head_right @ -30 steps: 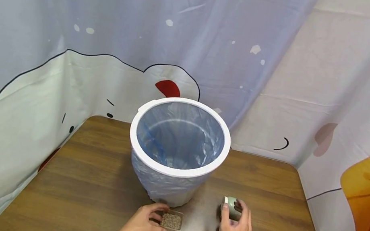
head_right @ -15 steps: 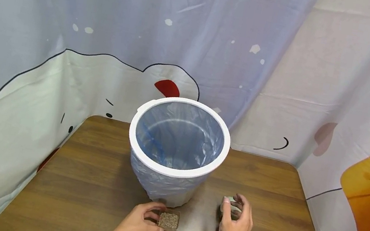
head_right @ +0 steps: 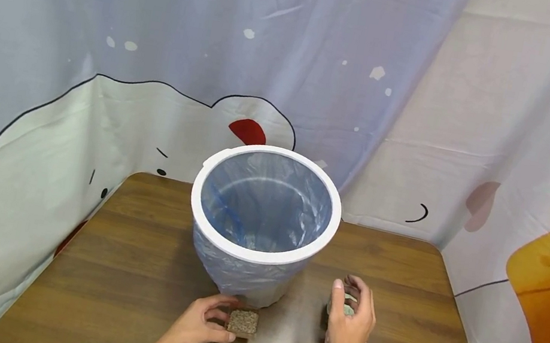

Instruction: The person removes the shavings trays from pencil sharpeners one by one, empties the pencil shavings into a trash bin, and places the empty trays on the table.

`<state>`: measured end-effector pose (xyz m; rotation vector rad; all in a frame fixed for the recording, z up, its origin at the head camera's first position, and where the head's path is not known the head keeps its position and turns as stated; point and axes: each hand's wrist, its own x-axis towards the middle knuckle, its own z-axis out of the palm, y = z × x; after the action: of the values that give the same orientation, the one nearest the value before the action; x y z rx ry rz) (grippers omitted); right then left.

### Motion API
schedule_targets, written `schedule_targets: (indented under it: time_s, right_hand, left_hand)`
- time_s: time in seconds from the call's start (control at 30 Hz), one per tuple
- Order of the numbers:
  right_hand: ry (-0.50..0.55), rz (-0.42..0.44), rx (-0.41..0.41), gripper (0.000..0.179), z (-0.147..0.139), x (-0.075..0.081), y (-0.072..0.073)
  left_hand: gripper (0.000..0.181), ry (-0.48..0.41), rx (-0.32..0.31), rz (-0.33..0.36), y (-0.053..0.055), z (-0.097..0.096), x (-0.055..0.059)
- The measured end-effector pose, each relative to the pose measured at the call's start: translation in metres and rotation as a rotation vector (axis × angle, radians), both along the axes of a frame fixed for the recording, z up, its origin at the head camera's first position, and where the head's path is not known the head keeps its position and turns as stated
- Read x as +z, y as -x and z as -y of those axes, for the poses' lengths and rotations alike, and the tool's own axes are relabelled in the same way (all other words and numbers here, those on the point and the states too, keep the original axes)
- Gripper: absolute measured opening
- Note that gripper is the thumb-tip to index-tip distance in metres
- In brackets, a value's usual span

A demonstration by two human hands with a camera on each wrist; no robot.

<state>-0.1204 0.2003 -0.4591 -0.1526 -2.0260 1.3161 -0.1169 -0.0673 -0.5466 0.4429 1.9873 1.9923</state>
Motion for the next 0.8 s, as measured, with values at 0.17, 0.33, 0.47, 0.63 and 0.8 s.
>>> schedule_targets:
  time_s: [0.17,0.33,0.47,0.63,0.8]
  right_hand:
    - [0.036,0.001,0.021,0.024,0.002,0.007,0.002]
    - [0.085,0.008,0.066,0.027,0.005,0.015,0.003]
    - [0.125,-0.006,0.102,0.028,0.008,0.019,0.005]
    - [0.176,-0.034,0.137,0.026,0.009,0.019,0.011]
    - [0.243,-0.07,0.196,0.028,0.008,0.013,0.021]
  left_hand:
    - [0.057,0.006,-0.001,-0.016,-0.004,0.004,0.015]
    - [0.058,-0.008,0.006,-0.029,0.001,0.007,0.003]
    - [0.061,-0.01,0.007,-0.021,0.003,0.008,-0.009]
    - [0.063,-0.026,0.004,-0.01,0.003,0.011,-0.011]
    - [0.063,-0.023,0.007,-0.004,0.003,0.013,-0.009]
